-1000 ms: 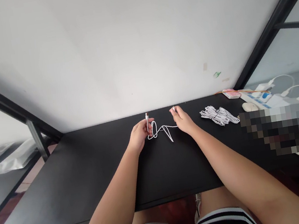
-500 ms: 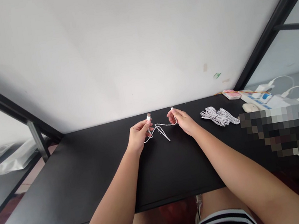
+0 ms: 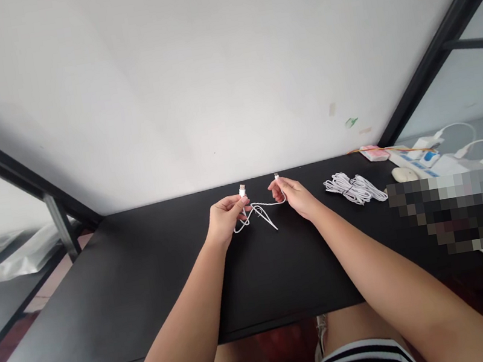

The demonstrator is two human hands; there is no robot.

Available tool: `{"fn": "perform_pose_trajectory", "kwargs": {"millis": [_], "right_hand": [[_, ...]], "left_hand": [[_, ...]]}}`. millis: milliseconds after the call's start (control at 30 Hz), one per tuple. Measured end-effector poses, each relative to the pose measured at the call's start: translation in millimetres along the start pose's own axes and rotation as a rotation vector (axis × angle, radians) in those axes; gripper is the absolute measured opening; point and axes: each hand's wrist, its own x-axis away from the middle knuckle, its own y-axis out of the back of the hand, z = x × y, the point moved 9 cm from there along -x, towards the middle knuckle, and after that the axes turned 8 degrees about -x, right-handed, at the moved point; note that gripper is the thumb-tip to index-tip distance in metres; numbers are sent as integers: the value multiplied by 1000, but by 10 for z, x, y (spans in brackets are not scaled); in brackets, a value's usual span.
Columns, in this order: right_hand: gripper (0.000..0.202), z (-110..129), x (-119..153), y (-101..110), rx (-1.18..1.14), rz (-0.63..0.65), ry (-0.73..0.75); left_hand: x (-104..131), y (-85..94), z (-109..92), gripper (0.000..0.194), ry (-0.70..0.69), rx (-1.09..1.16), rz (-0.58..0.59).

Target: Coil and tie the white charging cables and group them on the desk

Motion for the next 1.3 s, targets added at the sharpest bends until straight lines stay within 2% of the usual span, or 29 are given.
{"fn": "perform_pose_trajectory", "kwargs": {"millis": [133,300,400,833,1300], "right_hand": [[49,14,4,-14,73,11,4],[45,148,37,-62,421,41,107],[39,232,76,-100,522,44,164],[28,491,170,-119,447,-53,347],[32,474,173,-115,461,-68,313]], "left_hand": [[-9,-2,-20,35,-34,-19,-2],[-22,61,-74,30,-131,-81,-70],[-22,70,-74,31,-149,-143,-80],[22,60,-146,19,-158,-233,-93],[51,38,-212,21,-172,-309,-85]]}}
